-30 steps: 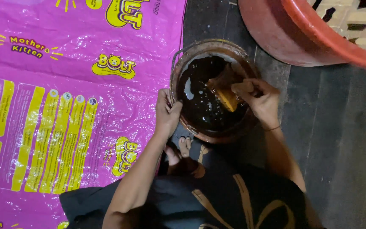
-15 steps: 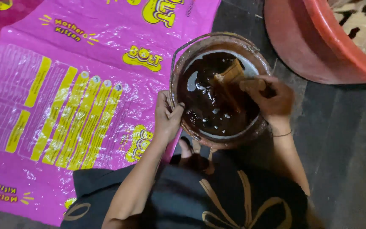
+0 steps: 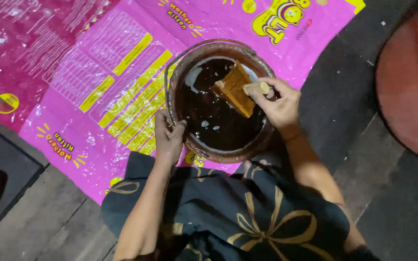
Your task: Preparing a workspace with a plastic sheet, pouring wood stain into a bowl, and dipping small wooden components into the stain to coat them.
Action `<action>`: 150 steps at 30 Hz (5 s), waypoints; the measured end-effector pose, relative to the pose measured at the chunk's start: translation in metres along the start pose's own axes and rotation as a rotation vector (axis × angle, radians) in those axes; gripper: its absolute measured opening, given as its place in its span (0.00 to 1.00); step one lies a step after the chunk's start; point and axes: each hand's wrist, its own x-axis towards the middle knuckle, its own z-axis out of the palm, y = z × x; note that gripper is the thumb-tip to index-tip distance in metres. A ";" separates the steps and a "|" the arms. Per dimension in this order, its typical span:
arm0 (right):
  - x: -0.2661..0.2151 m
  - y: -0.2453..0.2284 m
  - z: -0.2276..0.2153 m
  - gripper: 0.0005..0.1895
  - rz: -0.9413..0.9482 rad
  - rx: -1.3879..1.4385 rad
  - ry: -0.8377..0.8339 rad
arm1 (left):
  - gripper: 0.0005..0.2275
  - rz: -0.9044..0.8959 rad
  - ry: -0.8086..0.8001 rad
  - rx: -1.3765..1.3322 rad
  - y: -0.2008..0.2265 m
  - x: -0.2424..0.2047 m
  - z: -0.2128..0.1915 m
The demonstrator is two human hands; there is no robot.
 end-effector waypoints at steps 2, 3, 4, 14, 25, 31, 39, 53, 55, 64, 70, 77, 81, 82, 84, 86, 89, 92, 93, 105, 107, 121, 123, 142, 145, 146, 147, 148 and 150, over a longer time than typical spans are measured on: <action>0.007 -0.010 0.026 0.18 -0.035 0.053 -0.038 | 0.10 -0.016 0.034 0.018 -0.006 -0.001 -0.021; 0.010 -0.017 0.037 0.17 -0.060 0.073 -0.059 | 0.09 -0.034 0.056 0.021 -0.010 -0.001 -0.030; 0.013 -0.023 0.049 0.16 -0.085 0.092 -0.080 | 0.09 -0.052 0.078 0.023 -0.015 -0.002 -0.039; 0.009 -0.056 0.108 0.17 -0.102 0.130 -0.235 | 0.09 -0.139 0.226 -0.004 -0.038 -0.012 -0.074; 0.001 -0.050 0.102 0.13 -0.291 -0.136 -0.275 | 0.10 -0.154 0.264 -0.112 -0.048 -0.018 -0.072; -0.004 -0.032 0.112 0.12 -0.474 -0.353 -0.352 | 0.11 -0.122 0.269 -0.146 -0.026 -0.018 -0.069; -0.005 -0.040 0.123 0.13 -0.558 -0.461 -0.364 | 0.13 -0.050 0.288 -0.125 -0.051 -0.015 -0.072; -0.020 -0.012 0.140 0.11 -0.386 -0.250 -0.333 | 0.23 -0.059 0.285 -0.107 -0.078 -0.001 -0.075; -0.020 -0.013 0.131 0.10 -0.286 -0.167 -0.260 | 0.25 -0.087 0.337 -0.084 -0.084 0.002 -0.078; -0.035 -0.028 0.075 0.12 -0.018 0.274 -0.144 | 0.17 0.076 0.446 0.082 0.019 -0.027 -0.032; -0.042 -0.036 0.076 0.12 -0.198 0.306 -0.091 | 0.26 -0.047 0.290 -0.125 0.025 -0.008 -0.002; -0.054 -0.027 0.094 0.14 -0.392 0.331 -0.031 | 0.36 -0.233 0.259 -0.234 0.044 0.012 -0.007; -0.058 -0.027 0.098 0.14 -0.455 0.322 -0.002 | 0.43 -0.339 0.331 -0.284 0.029 0.018 -0.015; -0.058 -0.038 0.094 0.14 -0.433 0.321 -0.028 | 0.45 -0.345 0.338 -0.314 0.023 0.020 -0.017; -0.060 -0.042 0.089 0.14 -0.414 0.306 -0.070 | 0.45 -0.360 0.354 -0.289 0.032 0.014 -0.017; -0.057 -0.044 0.081 0.14 -0.396 0.286 -0.108 | 0.44 -0.374 0.365 -0.266 0.028 0.015 -0.016; -0.051 -0.045 0.067 0.19 -0.458 0.236 -0.288 | 0.41 -0.262 0.343 -0.254 0.008 0.013 -0.015; -0.041 -0.042 0.055 0.20 -0.490 0.122 -0.221 | 0.37 -0.168 0.369 -0.268 0.001 0.012 -0.004; -0.036 -0.041 0.050 0.18 -0.477 0.102 -0.201 | 0.35 -0.153 0.365 -0.212 -0.001 0.012 -0.002; -0.028 -0.029 0.051 0.12 -0.448 -0.054 -0.187 | 0.30 -0.144 0.308 0.214 -0.004 0.007 0.010; -0.029 -0.029 0.056 0.13 -0.441 -0.069 -0.208 | 0.29 -0.147 0.295 0.252 0.001 0.004 0.011; 0.008 -0.101 0.070 0.22 -0.108 0.189 -0.327 | 0.24 0.238 0.235 -0.198 0.081 -0.020 0.008; 0.012 -0.108 0.068 0.22 -0.121 0.202 -0.319 | 0.25 0.254 0.233 -0.192 0.091 -0.021 0.004; -0.042 -0.052 0.110 0.24 -0.124 0.361 -0.140 | 0.30 0.098 0.236 -0.036 0.033 -0.043 -0.001; -0.045 -0.041 0.104 0.24 -0.167 0.380 -0.050 | 0.34 0.182 0.217 -0.084 0.031 -0.045 0.001; -0.042 -0.036 0.110 0.24 -0.180 0.384 -0.054 | 0.34 0.193 0.226 -0.088 0.021 -0.041 0.002; -0.040 -0.031 0.115 0.25 -0.176 0.364 -0.087 | 0.31 0.167 0.238 -0.078 0.011 -0.037 0.003; -0.037 -0.025 0.120 0.26 -0.172 0.344 -0.119 | 0.29 0.141 0.251 -0.068 0.001 -0.033 0.004; -0.039 -0.035 0.114 0.28 -0.130 0.386 -0.072 | 0.30 0.170 0.236 -0.073 0.010 -0.035 0.005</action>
